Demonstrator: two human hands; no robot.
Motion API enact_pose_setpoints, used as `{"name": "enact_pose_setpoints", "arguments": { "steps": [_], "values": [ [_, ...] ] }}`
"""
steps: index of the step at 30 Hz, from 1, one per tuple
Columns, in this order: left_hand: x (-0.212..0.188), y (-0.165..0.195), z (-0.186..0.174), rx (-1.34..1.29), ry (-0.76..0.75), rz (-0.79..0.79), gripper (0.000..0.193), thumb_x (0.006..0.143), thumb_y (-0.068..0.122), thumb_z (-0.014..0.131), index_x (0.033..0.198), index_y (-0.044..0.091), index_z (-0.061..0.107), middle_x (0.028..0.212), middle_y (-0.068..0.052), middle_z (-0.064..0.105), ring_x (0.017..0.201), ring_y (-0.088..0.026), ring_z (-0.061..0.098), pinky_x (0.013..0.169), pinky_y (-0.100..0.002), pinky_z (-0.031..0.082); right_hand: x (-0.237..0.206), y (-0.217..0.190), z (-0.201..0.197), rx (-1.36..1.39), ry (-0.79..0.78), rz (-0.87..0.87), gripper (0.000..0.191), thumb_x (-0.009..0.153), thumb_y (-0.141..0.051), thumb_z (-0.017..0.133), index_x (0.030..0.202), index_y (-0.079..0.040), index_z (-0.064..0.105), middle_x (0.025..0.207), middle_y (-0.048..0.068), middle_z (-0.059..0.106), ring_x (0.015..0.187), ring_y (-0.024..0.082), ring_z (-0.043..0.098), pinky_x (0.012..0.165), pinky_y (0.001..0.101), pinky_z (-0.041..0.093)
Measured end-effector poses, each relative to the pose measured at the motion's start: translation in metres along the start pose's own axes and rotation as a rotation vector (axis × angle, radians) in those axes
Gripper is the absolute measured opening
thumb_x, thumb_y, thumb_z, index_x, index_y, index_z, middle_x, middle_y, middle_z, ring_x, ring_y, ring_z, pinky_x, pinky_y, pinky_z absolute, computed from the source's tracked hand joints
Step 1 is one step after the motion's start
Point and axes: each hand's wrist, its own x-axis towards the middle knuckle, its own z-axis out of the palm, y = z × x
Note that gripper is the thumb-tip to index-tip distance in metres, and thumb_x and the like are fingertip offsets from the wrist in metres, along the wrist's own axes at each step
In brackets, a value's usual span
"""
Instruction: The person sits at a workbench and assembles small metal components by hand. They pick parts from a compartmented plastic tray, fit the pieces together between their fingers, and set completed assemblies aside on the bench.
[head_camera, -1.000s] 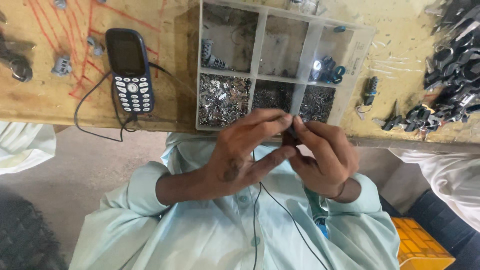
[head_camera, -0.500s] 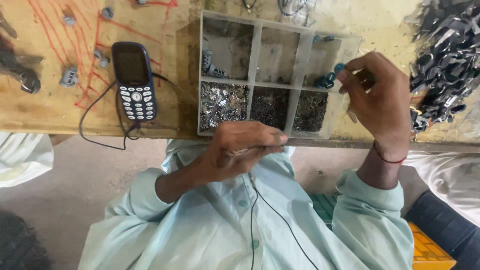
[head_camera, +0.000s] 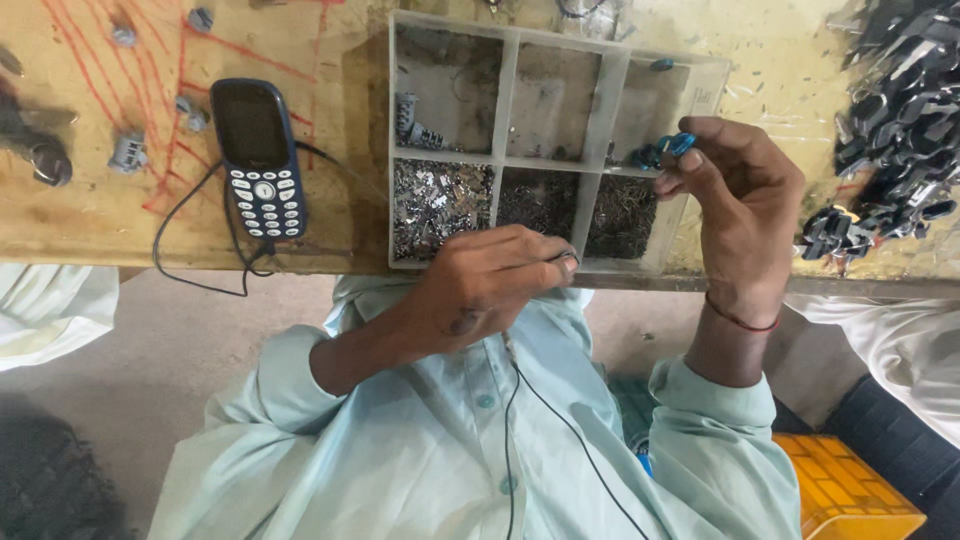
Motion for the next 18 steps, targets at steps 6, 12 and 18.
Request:
{"name": "enact_pose_setpoints", "arguments": {
  "steps": [6, 12, 18],
  "values": [
    [0.004, 0.003, 0.000, 0.052, -0.024, 0.007, 0.021, 0.091, -0.005, 0.072, 0.110, 0.003, 0.067, 0.117, -0.010, 0.070, 0.102, -0.026, 0.072, 0.087, -0.036, 0.060, -0.009, 0.001, 0.002, -0.253, 0.054, -0.178, 0.022, 0.113, 0.010, 0.067, 0.135, 0.007, 0.064, 0.108, 0.012, 0.072, 0.097, 0.016, 0.074, 0.089, 0.0270, 0.062],
    [0.011, 0.008, -0.005, 0.310, -0.061, 0.183, 0.014, 0.094, 0.003, 0.075, 0.104, 0.003, 0.065, 0.119, -0.013, 0.069, 0.106, -0.027, 0.071, 0.092, -0.037, 0.060, -0.046, -0.011, 0.008, 0.107, -0.148, -0.031, 0.007, 0.104, 0.007, 0.068, 0.110, 0.005, 0.071, 0.103, 0.011, 0.070, 0.078, 0.016, 0.072, 0.069, 0.0252, 0.062],
    [0.013, 0.009, -0.009, 0.452, -0.074, 0.323, 0.014, 0.098, 0.003, 0.075, 0.101, 0.004, 0.061, 0.118, -0.016, 0.067, 0.108, -0.029, 0.069, 0.099, -0.040, 0.060, -0.062, -0.003, 0.030, 0.100, -0.242, 0.224, 0.015, 0.098, 0.005, 0.070, 0.112, 0.007, 0.068, 0.103, 0.013, 0.071, 0.080, 0.019, 0.071, 0.071, 0.0300, 0.060]
  ]
}}
